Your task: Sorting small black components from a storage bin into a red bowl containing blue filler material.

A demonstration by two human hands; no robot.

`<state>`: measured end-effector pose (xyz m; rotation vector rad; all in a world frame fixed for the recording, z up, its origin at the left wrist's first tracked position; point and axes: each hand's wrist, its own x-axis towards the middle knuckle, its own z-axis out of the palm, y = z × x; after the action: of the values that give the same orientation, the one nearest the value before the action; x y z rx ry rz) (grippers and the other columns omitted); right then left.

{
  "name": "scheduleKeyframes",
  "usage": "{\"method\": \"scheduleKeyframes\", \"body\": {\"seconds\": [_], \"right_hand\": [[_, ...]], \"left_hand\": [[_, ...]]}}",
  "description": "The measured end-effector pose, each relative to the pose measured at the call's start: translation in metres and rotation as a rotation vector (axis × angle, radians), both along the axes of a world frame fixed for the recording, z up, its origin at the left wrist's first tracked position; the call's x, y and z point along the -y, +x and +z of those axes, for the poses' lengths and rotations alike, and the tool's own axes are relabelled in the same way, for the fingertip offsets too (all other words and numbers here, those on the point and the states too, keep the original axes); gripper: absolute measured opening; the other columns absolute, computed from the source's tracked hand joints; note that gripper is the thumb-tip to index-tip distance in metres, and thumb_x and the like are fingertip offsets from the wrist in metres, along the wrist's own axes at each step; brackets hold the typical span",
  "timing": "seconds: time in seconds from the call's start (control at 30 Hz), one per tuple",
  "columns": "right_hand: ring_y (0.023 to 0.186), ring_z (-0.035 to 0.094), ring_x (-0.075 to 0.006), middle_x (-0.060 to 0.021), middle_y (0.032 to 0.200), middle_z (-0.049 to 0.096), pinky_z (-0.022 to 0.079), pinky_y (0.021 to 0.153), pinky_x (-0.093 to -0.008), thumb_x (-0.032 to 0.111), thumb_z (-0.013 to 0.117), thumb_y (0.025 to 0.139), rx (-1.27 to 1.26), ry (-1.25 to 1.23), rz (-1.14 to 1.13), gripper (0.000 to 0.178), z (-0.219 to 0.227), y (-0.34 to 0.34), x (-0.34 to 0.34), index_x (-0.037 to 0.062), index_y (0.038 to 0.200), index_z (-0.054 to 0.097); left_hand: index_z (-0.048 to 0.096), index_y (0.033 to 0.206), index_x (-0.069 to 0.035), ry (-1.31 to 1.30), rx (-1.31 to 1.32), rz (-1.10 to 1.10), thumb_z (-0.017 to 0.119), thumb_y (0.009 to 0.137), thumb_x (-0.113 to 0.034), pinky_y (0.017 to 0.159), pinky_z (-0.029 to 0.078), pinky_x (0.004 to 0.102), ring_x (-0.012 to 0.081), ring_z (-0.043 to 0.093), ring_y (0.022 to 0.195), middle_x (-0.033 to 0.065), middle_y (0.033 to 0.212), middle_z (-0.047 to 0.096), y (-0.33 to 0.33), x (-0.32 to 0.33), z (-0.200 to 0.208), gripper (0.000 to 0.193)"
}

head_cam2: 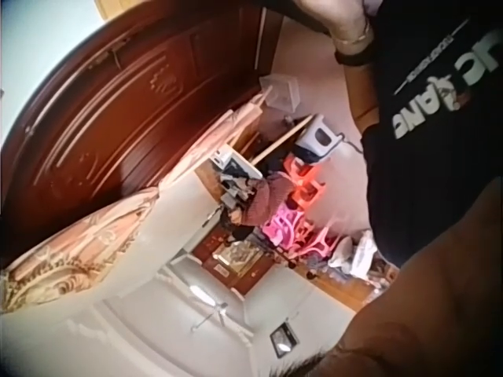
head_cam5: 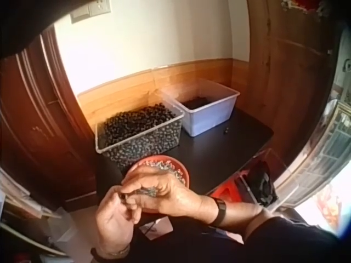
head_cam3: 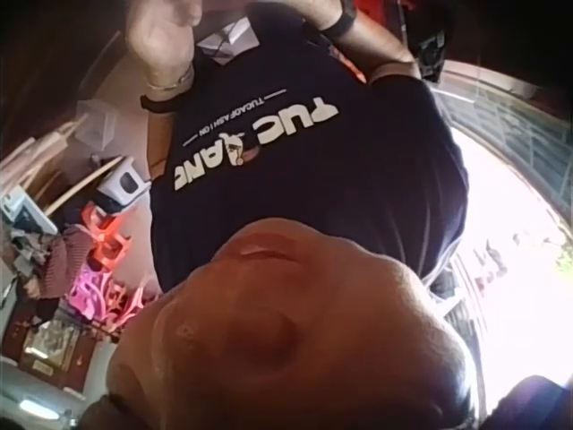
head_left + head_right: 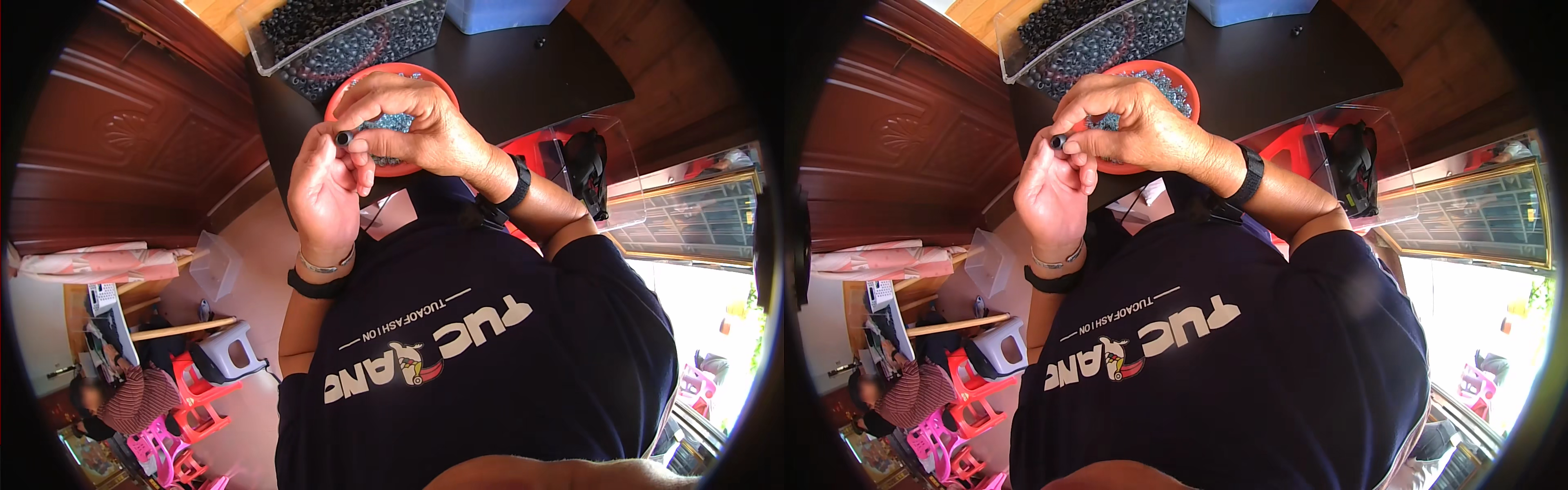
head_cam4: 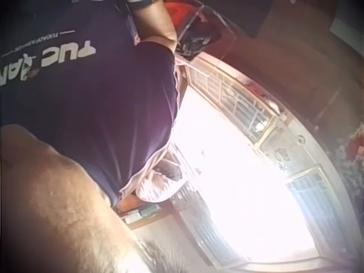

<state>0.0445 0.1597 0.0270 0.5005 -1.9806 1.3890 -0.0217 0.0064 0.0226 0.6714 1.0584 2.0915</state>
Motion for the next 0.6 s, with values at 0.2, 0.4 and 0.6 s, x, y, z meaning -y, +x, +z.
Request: {"method": "scheduleKeyframes", "body": {"seconds": [0.2,0.4,0.6], "right_hand": [[0.092,0.062,-0.0176,-0.0068,0.099,0.064,0.049,0.082,-0.0303,0.001,0.071,0.078,0.027,-0.074,0.051,0.02,-0.006,-0.001,0.003,0.0042,0.097,0.068],[0.09,0.062,-0.0186,-0.0061,0.095,0.064,0.049,0.08,-0.0305,0.003,0.074,0.077,0.018,-0.029,-0.053,0.018,-0.009,-0.001,0.002,0.0045,0.093,0.066],[0.093,0.062,-0.0212,-0.008,0.097,0.064,0.049,0.082,-0.0322,0.007,0.076,0.075,0.009,0.05,-0.067,0.025,-0.001,0.003,0.0,0.0045,0.098,0.067]], "left_hand": [[0.049,0.104,-0.001,0.023,0.046,-0.003,0.04,0.097,-0.023,0.055,0.037,0.0233,0.0129,0.049,0.063,0.006,0.08,0.053,0.001,0.001,-0.008,0.025],[0.049,0.106,0.0,0.017,-0.024,0.087,0.04,0.097,-0.023,0.056,0.038,0.0236,0.0126,0.049,0.063,0.0063,0.08,0.054,0.006,-0.004,-0.009,0.026],[0.05,0.106,0.0,0.016,-0.064,0.075,0.041,0.096,-0.022,0.056,0.038,0.0236,0.0118,0.048,0.062,0.0055,0.078,0.053,0.008,-0.006,-0.009,0.026]]}}
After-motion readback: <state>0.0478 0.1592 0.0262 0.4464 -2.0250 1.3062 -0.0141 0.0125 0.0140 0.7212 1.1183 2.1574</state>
